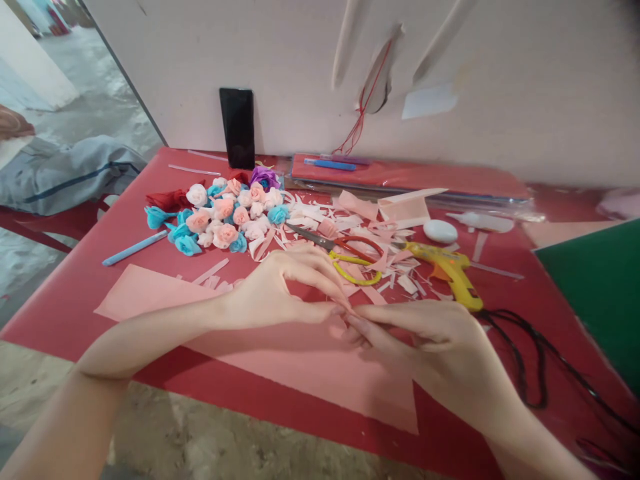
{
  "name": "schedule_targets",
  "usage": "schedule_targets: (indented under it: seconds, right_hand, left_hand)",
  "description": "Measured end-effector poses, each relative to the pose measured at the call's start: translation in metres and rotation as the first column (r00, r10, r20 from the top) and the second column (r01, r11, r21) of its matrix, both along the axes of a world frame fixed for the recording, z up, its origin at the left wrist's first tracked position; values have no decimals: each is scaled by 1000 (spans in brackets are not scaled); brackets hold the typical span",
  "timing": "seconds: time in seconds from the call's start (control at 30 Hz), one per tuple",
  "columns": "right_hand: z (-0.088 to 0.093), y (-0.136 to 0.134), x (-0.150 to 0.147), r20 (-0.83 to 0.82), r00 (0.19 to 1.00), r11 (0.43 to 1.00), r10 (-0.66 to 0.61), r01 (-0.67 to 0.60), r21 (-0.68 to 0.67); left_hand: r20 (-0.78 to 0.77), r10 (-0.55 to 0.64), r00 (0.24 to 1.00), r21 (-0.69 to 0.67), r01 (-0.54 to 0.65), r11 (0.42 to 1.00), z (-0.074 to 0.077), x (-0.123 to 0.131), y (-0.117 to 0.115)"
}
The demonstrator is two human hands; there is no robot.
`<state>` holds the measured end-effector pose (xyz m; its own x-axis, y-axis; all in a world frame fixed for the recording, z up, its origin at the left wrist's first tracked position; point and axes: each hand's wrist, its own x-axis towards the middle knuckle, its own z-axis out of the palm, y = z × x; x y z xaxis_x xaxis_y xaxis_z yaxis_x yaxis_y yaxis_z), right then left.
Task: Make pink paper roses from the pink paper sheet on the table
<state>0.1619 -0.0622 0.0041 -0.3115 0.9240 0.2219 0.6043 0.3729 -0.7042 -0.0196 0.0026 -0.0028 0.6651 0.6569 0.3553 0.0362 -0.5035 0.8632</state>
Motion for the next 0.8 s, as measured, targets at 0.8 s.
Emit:
schedule_targets:
  seconds: [0.8]
  right_hand:
    - [-2,-8,-5,48,998,989,-50,43,143]
  left_hand:
    - [103,-36,994,-63,42,997,-16,7,-5]
